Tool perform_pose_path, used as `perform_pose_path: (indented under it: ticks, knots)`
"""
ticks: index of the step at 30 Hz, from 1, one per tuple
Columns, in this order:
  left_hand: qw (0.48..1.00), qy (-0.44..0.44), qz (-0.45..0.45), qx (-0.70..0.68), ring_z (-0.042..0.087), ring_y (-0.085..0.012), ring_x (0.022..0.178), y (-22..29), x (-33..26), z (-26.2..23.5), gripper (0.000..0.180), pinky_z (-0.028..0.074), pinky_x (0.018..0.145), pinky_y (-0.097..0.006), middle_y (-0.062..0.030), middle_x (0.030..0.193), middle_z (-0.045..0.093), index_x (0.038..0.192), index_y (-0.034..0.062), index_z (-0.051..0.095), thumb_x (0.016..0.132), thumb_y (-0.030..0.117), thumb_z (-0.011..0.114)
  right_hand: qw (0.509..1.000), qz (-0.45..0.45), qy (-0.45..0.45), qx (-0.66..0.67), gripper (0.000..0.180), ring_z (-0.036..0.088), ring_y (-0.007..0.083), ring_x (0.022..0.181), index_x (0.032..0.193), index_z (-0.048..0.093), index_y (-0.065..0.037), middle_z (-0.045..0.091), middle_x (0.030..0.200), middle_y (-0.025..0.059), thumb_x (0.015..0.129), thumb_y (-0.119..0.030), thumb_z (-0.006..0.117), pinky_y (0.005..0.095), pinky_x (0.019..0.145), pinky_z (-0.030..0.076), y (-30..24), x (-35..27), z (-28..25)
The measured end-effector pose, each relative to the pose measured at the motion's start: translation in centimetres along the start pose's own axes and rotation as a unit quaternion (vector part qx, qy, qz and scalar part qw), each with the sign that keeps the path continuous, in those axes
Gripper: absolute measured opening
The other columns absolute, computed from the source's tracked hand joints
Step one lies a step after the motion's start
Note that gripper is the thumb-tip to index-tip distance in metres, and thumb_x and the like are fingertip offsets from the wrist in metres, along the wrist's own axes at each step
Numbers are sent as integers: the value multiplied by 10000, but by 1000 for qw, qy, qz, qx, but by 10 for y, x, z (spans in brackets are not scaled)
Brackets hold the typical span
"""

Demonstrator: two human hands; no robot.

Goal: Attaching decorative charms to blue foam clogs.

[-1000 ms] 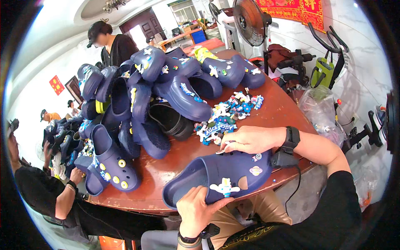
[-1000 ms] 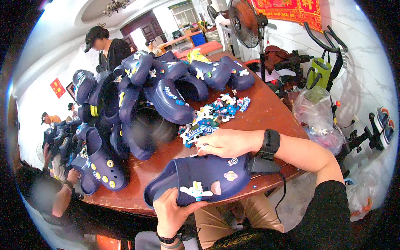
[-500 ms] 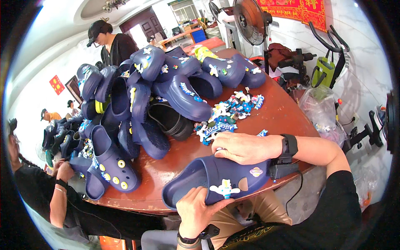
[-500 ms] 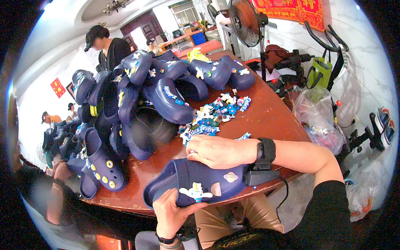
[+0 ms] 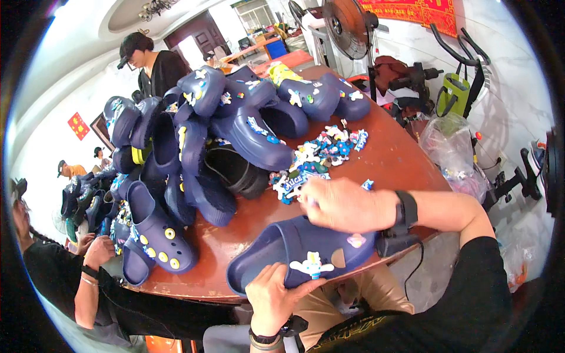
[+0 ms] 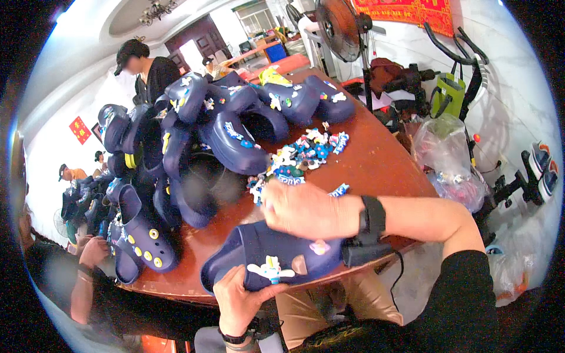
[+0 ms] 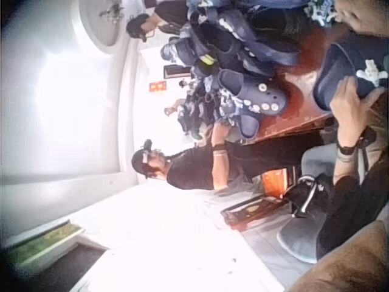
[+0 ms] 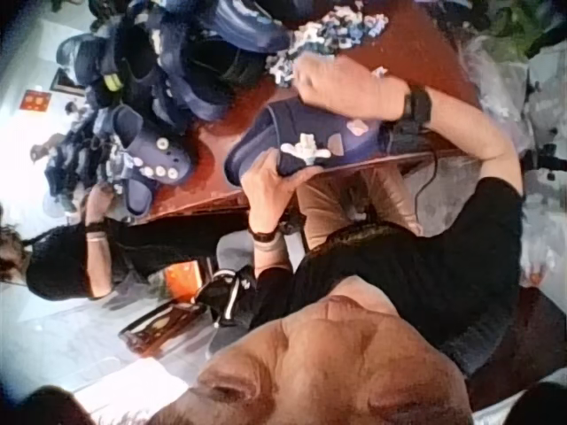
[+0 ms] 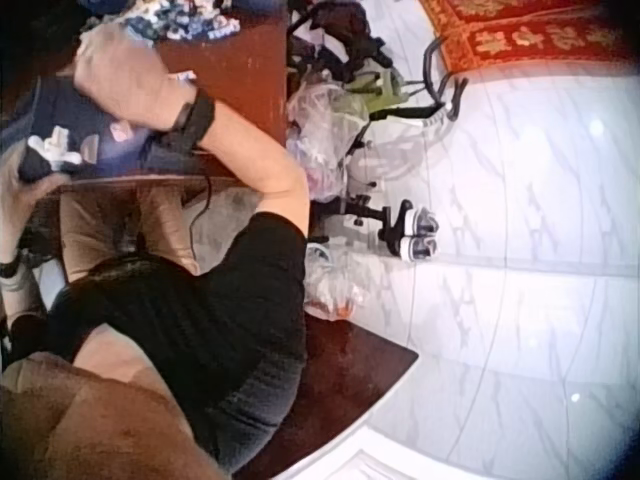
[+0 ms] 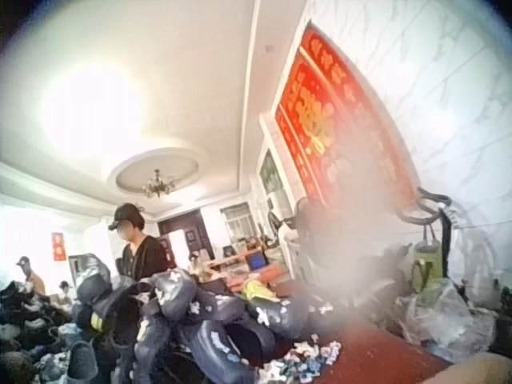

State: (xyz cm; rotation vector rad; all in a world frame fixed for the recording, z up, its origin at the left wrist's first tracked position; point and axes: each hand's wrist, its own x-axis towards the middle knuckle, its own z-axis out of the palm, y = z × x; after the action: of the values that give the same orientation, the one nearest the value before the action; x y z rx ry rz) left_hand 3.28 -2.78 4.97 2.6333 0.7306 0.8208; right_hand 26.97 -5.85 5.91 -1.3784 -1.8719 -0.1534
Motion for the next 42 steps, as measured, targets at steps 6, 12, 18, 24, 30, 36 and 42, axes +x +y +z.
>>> perform_pose_path:
  ticks: [6,12,18,24,30,36,42]
  knots:
    - [997,46,-55,18,667,-292,695,-5,11,11,416,503,636,-349,-134,793,695,872,22,667,615,262,890,984,144,-90,54,314,594,401,795,902,510,9,591,801,217,976,-283,420,492,711,434,50,16,-23]
    - [995,100,-6,-5,554,-303,558,-13,12,21,522,452,516,-358,-120,626,554,666,24,527,559,372,900,987,86,-123,50,381,589,340,829,995,580,14,607,843,190,967,-352,475,430,754,448,66,13,-27]
    - [994,101,-15,26,529,-297,537,-8,11,14,540,428,492,-364,-115,606,528,645,26,502,544,369,906,939,-8,-305,160,493,421,311,1292,1352,464,-3,454,1375,168,940,-257,558,398,1090,324,37,0,-64]
    - [996,80,-34,27,597,-302,603,-5,11,12,457,470,572,-347,-134,697,636,786,15,633,540,273,920,950,14,-274,147,511,418,326,1286,1377,483,-79,427,1422,155,920,-275,602,414,1088,323,50,-14,-52]
    - [993,113,-2,15,479,-290,512,-12,11,17,573,386,471,-362,-110,582,483,629,20,466,528,363,913,987,-28,-161,7,348,523,314,1112,1282,566,-76,542,1308,134,951,-181,549,394,988,417,42,-23,-37]
    - [994,106,2,14,474,-290,514,-14,11,19,576,383,472,-365,-111,581,473,627,19,464,522,363,913,989,106,-84,58,262,583,287,957,1080,641,-40,659,958,142,984,-219,477,403,856,455,35,-21,-26]
    - [997,52,-57,-6,626,-277,631,-7,11,13,432,487,608,-341,-122,730,666,828,25,664,551,245,911,990,-19,-125,61,427,500,314,1151,1257,521,-28,553,1225,143,902,-239,633,417,995,397,44,-24,-29]
